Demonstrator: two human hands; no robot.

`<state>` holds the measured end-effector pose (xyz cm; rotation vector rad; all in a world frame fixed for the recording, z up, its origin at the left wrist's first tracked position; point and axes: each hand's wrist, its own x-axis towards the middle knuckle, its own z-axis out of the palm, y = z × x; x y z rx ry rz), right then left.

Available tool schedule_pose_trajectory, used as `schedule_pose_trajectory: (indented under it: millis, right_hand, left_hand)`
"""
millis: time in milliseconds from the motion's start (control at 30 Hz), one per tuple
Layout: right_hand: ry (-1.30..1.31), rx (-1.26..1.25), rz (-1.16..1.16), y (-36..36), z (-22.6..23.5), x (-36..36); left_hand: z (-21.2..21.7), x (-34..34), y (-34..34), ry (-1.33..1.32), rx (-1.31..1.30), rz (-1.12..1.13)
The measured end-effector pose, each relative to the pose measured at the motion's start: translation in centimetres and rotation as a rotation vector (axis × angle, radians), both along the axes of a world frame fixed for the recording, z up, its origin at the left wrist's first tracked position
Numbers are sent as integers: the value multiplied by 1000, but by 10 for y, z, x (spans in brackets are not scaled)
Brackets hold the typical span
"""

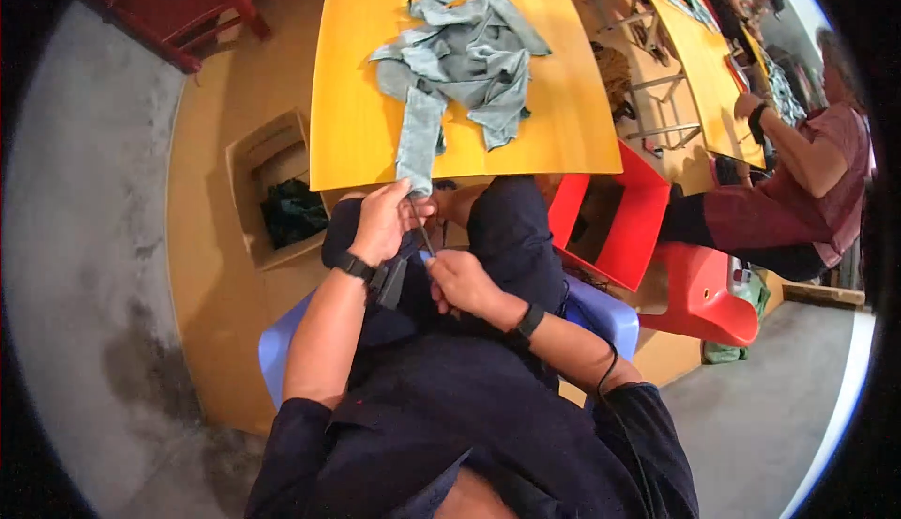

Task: Turning sewn fabric tubes right side out using a turning rod.

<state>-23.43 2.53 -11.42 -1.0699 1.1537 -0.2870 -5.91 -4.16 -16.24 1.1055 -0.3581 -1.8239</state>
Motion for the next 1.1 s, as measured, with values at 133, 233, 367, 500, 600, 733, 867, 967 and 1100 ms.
schedule_pose_trajectory:
  millis: [133,233,367,500,600,733,867,967,1100]
  right_hand:
    - [-26,20,66,2,-1,2]
    - [-62,32,114,7,-7,3]
    - [-29,124,131,6,0,-5]
    - [-29,105,232,-2,-2,-10]
    - [-218,184,27,-19,8,-14]
    - [-316,366,-259,-53,17,1]
    - [-439,283,-234,-77,17,13]
    - [-463,286,-297,-81,28,24]
    - [-425,214,-265,-76,25,22]
  left_hand:
    - [16,2,10,-41,13,-11]
    - [20,4,21,-50,36,9]
    - [26,0,36,-38,23,-7]
    - [32,0,44,-32,11,57]
    - [39,4,46,-39,-40,62]
    - [42,3,46,-61,-80,-1]
    - [50,-4,45,-37,-120,-46]
    - [48,1,46,-61,-131,-62]
    - [45,4,50,-101,-102,-88]
